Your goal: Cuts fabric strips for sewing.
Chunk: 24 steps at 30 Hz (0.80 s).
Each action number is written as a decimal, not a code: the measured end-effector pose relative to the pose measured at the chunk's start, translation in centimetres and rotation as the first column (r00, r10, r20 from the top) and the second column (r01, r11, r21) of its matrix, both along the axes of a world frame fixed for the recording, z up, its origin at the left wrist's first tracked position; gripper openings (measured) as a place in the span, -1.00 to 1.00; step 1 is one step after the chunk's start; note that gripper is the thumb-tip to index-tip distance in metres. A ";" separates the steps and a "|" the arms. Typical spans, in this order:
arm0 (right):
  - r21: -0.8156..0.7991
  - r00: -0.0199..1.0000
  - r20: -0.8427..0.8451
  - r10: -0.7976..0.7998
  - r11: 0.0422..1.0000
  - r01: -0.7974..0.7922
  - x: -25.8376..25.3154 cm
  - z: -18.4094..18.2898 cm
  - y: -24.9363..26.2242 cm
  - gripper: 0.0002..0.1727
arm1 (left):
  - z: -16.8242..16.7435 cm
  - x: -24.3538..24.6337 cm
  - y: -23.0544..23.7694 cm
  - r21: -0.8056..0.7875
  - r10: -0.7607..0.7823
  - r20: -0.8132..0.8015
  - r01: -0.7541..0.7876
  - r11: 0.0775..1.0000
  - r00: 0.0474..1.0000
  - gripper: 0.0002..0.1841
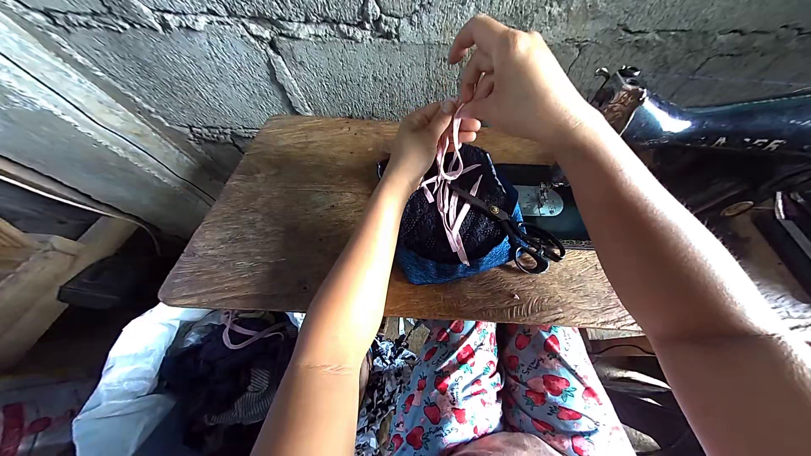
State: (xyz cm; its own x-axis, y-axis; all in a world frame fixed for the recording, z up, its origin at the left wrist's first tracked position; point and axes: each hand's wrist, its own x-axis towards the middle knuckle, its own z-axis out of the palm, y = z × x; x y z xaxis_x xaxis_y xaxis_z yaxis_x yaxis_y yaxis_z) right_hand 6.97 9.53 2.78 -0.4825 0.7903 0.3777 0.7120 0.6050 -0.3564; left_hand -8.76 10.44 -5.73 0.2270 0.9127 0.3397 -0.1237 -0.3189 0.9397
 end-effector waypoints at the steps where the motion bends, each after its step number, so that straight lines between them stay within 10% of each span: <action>1: 0.006 0.999 0.009 -0.031 1.000 0.031 -0.1 0.2 0.0 -0.45 | 0.0 0.0 0.0 0.006 -0.003 -0.007 0.003 1.000 1.000 -0.67; 9: 0.022 0.999 0.027 -0.042 0.999 0.041 -0.3 0.3 0.7 -0.45 | 0.0 -0.1 -0.1 0.011 -0.035 -0.052 0.035 0.999 0.998 -0.67; 16: 0.047 0.903 -0.430 -0.018 0.998 0.043 0.4 -6.0 -0.6 -0.75 | 0.4 -0.2 0.2 -0.231 0.129 0.299 -0.059 0.971 0.946 -0.65; 19: 0.271 0.916 -0.355 0.186 0.958 -0.089 -0.2 -10.0 -2.1 -0.80 | 0.7 -0.4 0.4 -0.353 0.192 0.485 -0.010 0.935 0.853 -0.65; 24: 0.345 0.983 -0.167 0.079 0.938 -0.017 -1.5 -12.2 -2.6 -0.73 | 0.8 -0.1 0.2 -0.369 0.199 0.541 0.017 0.929 0.817 -0.66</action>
